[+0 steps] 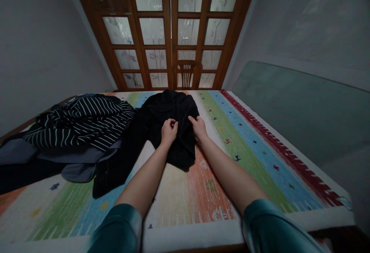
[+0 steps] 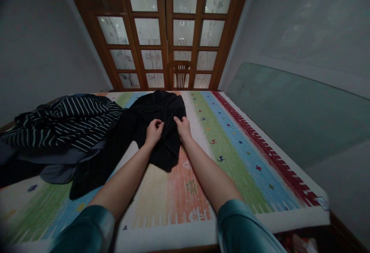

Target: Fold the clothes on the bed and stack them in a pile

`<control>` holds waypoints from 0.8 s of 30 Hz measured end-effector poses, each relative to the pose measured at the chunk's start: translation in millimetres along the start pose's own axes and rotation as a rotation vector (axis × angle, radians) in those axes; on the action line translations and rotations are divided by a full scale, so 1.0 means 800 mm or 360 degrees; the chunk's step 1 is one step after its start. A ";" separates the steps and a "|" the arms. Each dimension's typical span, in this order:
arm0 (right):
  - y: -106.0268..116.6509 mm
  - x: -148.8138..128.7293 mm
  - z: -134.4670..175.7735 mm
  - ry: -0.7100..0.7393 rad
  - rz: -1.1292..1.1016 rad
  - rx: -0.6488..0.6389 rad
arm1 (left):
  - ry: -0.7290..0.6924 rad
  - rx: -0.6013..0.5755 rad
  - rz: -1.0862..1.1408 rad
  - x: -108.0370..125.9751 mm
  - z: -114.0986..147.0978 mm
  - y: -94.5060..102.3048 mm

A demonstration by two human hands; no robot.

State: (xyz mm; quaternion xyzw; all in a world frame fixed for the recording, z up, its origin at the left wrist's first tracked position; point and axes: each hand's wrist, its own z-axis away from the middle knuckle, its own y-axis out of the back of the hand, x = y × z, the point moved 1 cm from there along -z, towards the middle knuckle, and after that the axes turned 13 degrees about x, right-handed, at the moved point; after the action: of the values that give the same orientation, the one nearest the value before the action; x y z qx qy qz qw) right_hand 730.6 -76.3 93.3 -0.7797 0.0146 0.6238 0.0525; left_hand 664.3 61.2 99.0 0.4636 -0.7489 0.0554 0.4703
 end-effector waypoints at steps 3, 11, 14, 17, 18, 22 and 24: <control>0.005 0.002 0.004 0.0307 0.0212 0.0292 | 0.0032 0.0012 0.0099 -0.001 -0.002 -0.001; 0.002 -0.033 0.023 0.0754 0.0408 0.0140 | -0.0206 0.0139 0.0361 0.039 -0.008 0.020; 0.000 -0.047 0.027 0.0725 0.0340 0.0135 | -0.0307 0.0056 0.0274 0.050 -0.005 0.022; -0.003 -0.057 0.031 0.0670 0.0281 0.0173 | -0.0324 -0.0014 0.0164 0.048 -0.001 0.017; -0.004 -0.059 0.032 0.0676 0.0275 0.0180 | -0.0297 -0.0037 0.0149 0.044 0.000 0.014; -0.008 -0.052 0.039 0.0815 0.0389 0.0196 | -0.0112 -0.0119 0.0239 0.028 0.001 0.007; -0.008 -0.043 0.041 0.0887 0.0510 0.0156 | -0.0020 -0.0153 0.0310 0.022 0.001 0.005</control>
State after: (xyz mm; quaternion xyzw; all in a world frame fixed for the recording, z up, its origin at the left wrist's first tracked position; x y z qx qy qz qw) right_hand 691.8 -68.4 120.3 -0.9048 0.1809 0.3853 -0.0150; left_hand 658.6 52.1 113.6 0.3659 -0.7951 0.0619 0.4798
